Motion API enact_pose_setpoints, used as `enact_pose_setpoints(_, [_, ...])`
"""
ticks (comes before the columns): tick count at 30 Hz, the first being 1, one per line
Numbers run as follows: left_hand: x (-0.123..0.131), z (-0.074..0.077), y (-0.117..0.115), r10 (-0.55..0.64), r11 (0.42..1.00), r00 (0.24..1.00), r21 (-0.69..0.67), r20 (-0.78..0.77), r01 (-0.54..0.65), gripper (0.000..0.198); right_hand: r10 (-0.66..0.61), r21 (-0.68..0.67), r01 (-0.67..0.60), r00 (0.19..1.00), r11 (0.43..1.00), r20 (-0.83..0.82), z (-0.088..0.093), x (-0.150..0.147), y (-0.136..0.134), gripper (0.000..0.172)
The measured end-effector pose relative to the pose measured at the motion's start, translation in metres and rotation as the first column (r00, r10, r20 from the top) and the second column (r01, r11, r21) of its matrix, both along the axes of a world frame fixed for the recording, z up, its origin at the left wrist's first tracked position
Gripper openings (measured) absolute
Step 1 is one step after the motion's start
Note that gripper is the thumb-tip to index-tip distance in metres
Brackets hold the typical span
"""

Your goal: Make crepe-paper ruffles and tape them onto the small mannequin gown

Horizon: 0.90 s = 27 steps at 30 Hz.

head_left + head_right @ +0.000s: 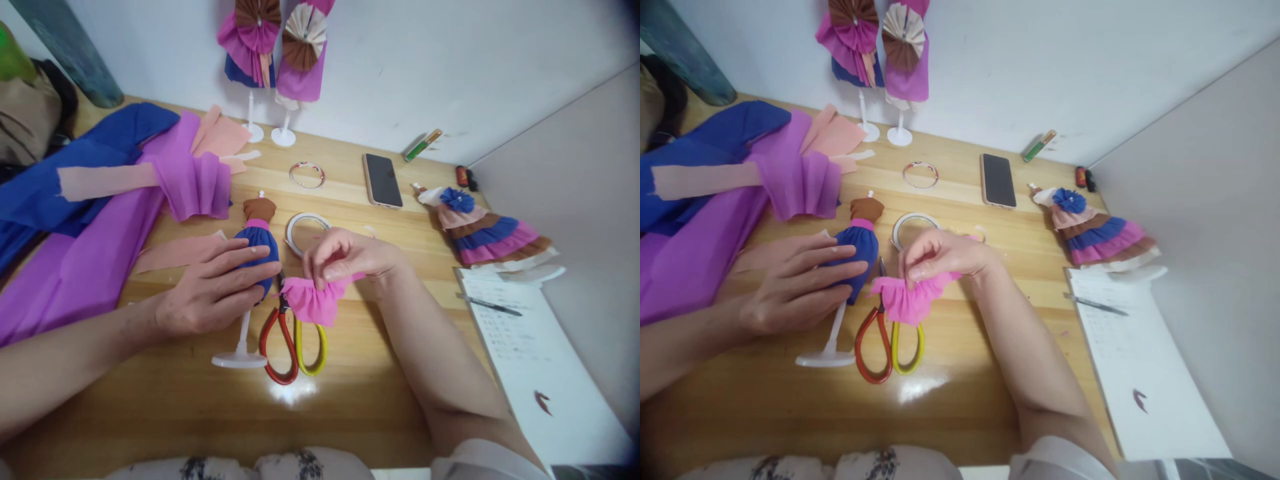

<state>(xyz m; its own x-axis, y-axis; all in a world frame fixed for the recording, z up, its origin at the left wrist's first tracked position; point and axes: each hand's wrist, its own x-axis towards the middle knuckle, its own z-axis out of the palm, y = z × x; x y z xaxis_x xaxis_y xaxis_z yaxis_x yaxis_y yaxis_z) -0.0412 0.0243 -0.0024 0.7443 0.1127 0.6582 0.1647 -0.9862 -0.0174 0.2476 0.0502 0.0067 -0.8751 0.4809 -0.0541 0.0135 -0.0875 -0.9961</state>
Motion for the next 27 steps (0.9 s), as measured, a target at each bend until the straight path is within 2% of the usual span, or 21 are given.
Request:
enact_pose_setpoints(4, [0.004, 0.001, -0.004, -0.022, 0.999, 0.999, -0.034, 0.034, 0.023, 0.018, -0.114, 0.068, 0.113, 0.993, 0.991, 0.010, 0.017, 0.012, 0.000, 0.037])
enact_pose_setpoints(6, [0.005, 0.002, -0.006, -0.059, 0.998, 0.996, -0.007, 0.069, 0.060, 0.023, -0.220, 0.122, 0.211, 0.973, 0.970, 0.066, 0.027, 0.018, -0.002, 0.038])
enact_pose_setpoints(8, [0.005, 0.005, -0.009, -0.084, 0.996, 0.993, 0.040, 0.078, 0.082, 0.022, -0.374, 0.197, 0.341, 0.913, 0.919, 0.166, 0.038, 0.021, -0.005, 0.036])
enact_pose_setpoints(10, [0.005, 0.010, -0.012, -0.073, 0.996, 0.996, 0.048, 0.055, 0.071, 0.020, -0.519, 0.284, 0.453, 0.823, 0.845, 0.232, 0.048, 0.022, -0.010, 0.034])
enact_pose_setpoints(12, [0.008, 0.019, -0.012, -0.007, 1.000, 0.998, -0.029, 0.060, 0.009, 0.019, -0.585, 0.347, 0.494, 0.774, 0.798, 0.243, 0.056, 0.021, -0.015, 0.035])
enact_pose_setpoints(14, [0.012, 0.031, -0.007, 0.117, 0.967, 0.988, -0.238, 0.106, -0.089, 0.020, -0.560, 0.375, 0.457, 0.793, 0.806, 0.238, 0.063, 0.018, -0.018, 0.037])
enact_pose_setpoints(15, [0.016, 0.038, -0.003, 0.193, 0.902, 0.975, -0.410, 0.108, -0.134, 0.020, -0.530, 0.382, 0.424, 0.816, 0.821, 0.232, 0.064, 0.017, -0.019, 0.037])
enact_pose_setpoints(17, [0.025, 0.052, 0.009, 0.339, 0.666, 0.939, -0.720, 0.063, -0.192, 0.022, -0.456, 0.383, 0.351, 0.860, 0.854, 0.230, 0.066, 0.014, -0.020, 0.037])
enact_pose_setpoints(18, [0.030, 0.058, 0.015, 0.341, 0.542, 0.940, -0.812, -0.023, -0.216, 0.026, -0.422, 0.376, 0.319, 0.876, 0.870, 0.233, 0.065, 0.013, -0.020, 0.036])
enact_pose_setpoints(19, [0.036, 0.062, 0.022, 0.292, 0.462, 0.951, -0.857, -0.097, -0.229, 0.031, -0.394, 0.365, 0.295, 0.889, 0.883, 0.235, 0.064, 0.012, -0.020, 0.036])
enact_pose_setpoints(21, [0.048, 0.066, 0.033, 0.190, 0.402, 0.958, -0.873, -0.216, -0.276, 0.036, -0.358, 0.333, 0.271, 0.904, 0.903, 0.233, 0.061, 0.011, -0.020, 0.036])
enact_pose_setpoints(23, [0.059, 0.064, 0.041, 0.132, 0.360, 0.943, -0.872, -0.305, -0.332, 0.030, -0.347, 0.307, 0.270, 0.910, 0.912, 0.229, 0.059, 0.011, -0.020, 0.035])
enact_pose_setpoints(24, [0.064, 0.062, 0.044, 0.097, 0.332, 0.942, -0.882, -0.320, -0.334, 0.026, -0.346, 0.302, 0.272, 0.910, 0.914, 0.227, 0.059, 0.012, -0.020, 0.034])
enact_pose_setpoints(27, [0.072, 0.054, 0.048, 0.066, 0.177, 0.969, -0.953, -0.237, -0.245, 0.020, -0.334, 0.315, 0.259, 0.918, 0.913, 0.212, 0.059, 0.017, -0.019, 0.031])
